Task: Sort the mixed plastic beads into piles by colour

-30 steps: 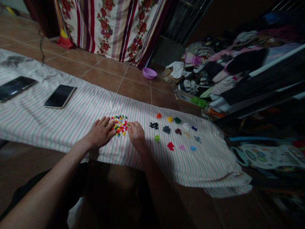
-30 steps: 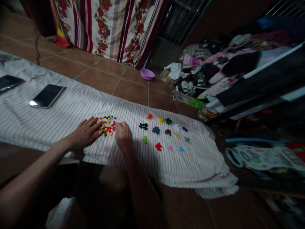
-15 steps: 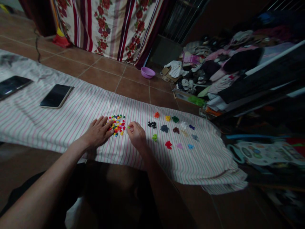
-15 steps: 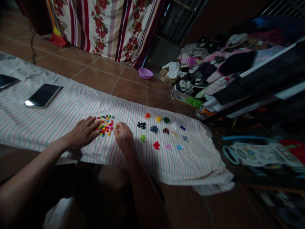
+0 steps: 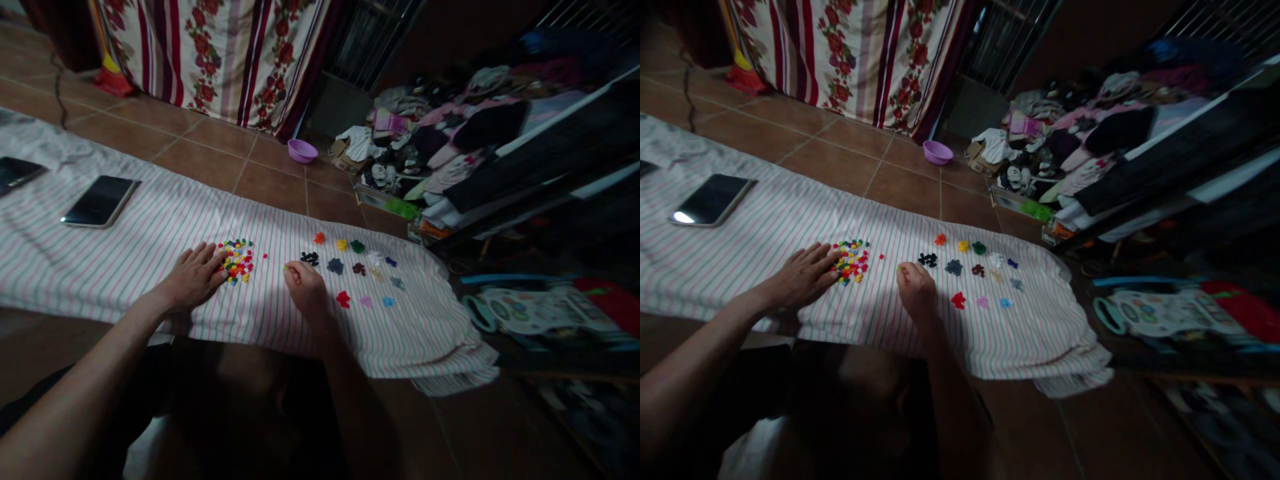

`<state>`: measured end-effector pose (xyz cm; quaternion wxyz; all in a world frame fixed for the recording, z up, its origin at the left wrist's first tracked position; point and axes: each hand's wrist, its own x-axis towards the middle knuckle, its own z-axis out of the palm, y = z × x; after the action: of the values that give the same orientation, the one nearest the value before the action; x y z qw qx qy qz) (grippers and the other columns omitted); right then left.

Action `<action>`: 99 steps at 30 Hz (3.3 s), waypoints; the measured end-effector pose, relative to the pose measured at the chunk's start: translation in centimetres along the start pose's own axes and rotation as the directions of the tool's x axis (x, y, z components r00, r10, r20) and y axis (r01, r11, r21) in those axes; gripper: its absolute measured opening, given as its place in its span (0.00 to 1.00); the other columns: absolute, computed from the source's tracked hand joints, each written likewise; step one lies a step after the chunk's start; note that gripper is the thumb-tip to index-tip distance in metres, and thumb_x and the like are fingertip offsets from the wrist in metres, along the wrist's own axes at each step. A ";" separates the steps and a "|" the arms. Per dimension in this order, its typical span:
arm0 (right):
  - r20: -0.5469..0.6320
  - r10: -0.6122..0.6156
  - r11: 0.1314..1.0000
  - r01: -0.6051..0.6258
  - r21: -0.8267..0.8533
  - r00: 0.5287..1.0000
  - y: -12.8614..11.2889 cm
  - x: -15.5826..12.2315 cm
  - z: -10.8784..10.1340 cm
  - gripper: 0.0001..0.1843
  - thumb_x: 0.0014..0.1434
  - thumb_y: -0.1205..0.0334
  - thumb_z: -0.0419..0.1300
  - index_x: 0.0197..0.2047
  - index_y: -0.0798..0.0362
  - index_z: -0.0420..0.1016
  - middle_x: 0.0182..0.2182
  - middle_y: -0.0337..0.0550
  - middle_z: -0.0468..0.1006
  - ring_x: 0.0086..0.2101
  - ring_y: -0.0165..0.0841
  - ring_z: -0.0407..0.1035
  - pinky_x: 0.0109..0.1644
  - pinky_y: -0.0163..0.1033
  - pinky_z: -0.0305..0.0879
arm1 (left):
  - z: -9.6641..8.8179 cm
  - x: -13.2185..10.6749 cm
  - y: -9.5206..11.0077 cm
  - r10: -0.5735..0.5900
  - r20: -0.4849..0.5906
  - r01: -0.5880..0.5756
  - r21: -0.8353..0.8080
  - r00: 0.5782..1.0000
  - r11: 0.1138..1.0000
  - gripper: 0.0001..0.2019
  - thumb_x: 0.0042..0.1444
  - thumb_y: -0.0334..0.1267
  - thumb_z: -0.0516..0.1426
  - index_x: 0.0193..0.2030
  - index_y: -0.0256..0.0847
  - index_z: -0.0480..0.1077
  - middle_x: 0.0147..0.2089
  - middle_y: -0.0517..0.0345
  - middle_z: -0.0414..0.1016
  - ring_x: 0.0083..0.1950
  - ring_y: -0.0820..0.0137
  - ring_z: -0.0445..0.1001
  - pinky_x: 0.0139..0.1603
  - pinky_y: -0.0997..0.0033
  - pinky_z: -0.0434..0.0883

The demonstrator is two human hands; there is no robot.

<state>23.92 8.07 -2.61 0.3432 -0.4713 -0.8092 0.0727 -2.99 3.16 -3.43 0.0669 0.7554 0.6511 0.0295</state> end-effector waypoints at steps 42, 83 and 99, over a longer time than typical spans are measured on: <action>0.216 0.296 0.955 -0.281 -0.099 0.930 3.6 -3.8 -5.7 0.01 0.55 0.63 0.55 0.32 0.50 0.66 0.27 0.38 0.74 0.29 0.32 0.69 0.34 0.35 0.60 | -0.3 0.1 0.0 0.014 0.002 -0.014 -0.048 1.000 0.999 0.30 0.64 0.53 0.37 0.68 0.42 0.55 0.69 0.44 0.60 0.72 0.52 0.51 0.66 0.45 0.55; 0.277 -0.100 0.985 0.054 0.167 0.956 -2.8 0.8 3.4 0.06 0.59 0.70 0.56 0.37 0.52 0.73 0.33 0.39 0.73 0.34 0.30 0.68 0.40 0.34 0.61 | -1.4 -0.7 0.0 0.010 0.018 -0.009 -0.089 1.000 0.996 0.31 0.65 0.54 0.39 0.69 0.39 0.49 0.72 0.42 0.55 0.74 0.56 0.48 0.67 0.47 0.57; 0.346 -0.009 0.999 -0.010 0.053 0.938 -4.8 1.7 4.3 0.06 0.61 0.69 0.59 0.40 0.50 0.74 0.36 0.41 0.75 0.38 0.33 0.70 0.41 0.36 0.63 | -1.7 -1.2 -0.2 -0.069 0.139 0.075 -0.041 0.988 0.996 0.38 0.62 0.58 0.45 0.72 0.38 0.42 0.75 0.39 0.44 0.75 0.51 0.41 0.68 0.41 0.53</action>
<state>17.22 7.67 -2.93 0.2081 -0.4420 -0.8545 0.1765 -3.54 2.15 -1.75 0.1301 0.7298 0.6711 -0.0099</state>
